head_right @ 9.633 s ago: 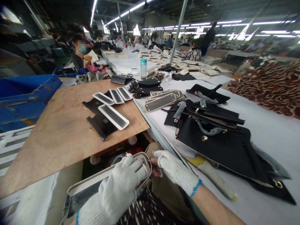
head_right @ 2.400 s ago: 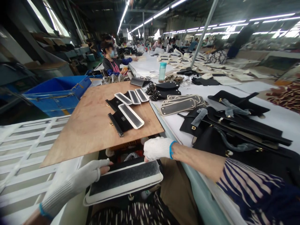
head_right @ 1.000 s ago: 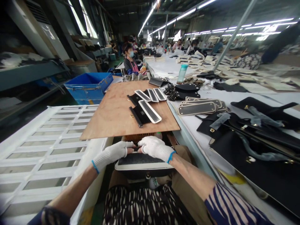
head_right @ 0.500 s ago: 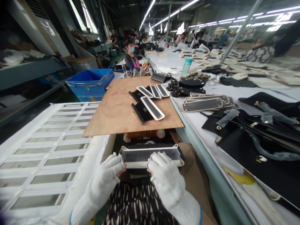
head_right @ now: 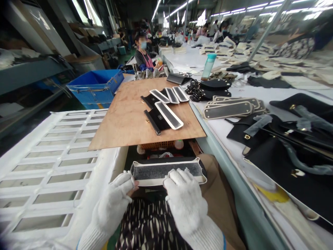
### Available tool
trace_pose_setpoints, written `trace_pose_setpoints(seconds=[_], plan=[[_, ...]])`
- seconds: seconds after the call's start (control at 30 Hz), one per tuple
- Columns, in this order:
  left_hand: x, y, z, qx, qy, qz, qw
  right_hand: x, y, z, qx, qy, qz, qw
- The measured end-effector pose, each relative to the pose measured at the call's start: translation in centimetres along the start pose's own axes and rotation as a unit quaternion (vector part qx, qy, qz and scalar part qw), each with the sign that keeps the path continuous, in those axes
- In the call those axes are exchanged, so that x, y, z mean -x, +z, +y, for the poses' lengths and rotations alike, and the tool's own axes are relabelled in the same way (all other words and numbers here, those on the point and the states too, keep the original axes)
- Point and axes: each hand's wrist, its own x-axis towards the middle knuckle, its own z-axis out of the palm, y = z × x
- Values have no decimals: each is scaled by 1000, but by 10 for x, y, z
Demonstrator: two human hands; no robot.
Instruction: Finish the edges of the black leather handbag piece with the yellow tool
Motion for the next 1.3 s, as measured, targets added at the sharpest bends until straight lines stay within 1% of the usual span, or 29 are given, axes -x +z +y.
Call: trace_pose_setpoints(seconds=[0.07,0.13,0.23,0.3,0.33,0.47,0.53,0.63,0.67,0.73,0.83,0.93,1.1,1.17,1.23,1.3], plan=[[2,2,-4,-12,41,52,998,0,-2,-1,-10,5,-5,1000],[3,1,-5,-29,76,74,994,2,-3,-1,-21,8,-9,1000],[1,-6,-1,-48,99,72,991,5,-2,2,-19,-1,-7,1000],[-1,-8,2,-48,102,90,990,8,0,4,-12,-5,2,1000],[-1,-8,2,-43,97,92,990,8,1,5,-10,-7,8,1000],[5,0,-3,-24,61,67,996,9,5,5,-7,-4,26,1000],[7,4,-4,-50,59,72,994,8,5,3,-2,3,22,1000],[3,3,0,-115,94,87,985,3,3,0,-9,11,21,1000],[0,1,3,-126,104,89,983,1,2,-2,-17,14,22,1000],[-5,-1,7,-125,102,86,983,-3,1,-5,-33,23,15,999],[-8,-2,9,-95,80,73,990,-9,-1,-8,-43,36,-19,998],[-6,-1,9,-82,64,61,993,-13,-2,-10,-39,55,-63,996],[-6,0,9,-105,22,45,993,-20,-6,-10,-53,105,-173,978],[-8,-1,10,-103,-3,41,994,-25,-10,-11,-52,120,-207,970],[-9,-1,13,-115,-19,45,992,-33,-15,-14,-39,124,-233,964],[-9,1,18,-150,-35,60,986,-41,-19,-16,-20,125,-264,956]])
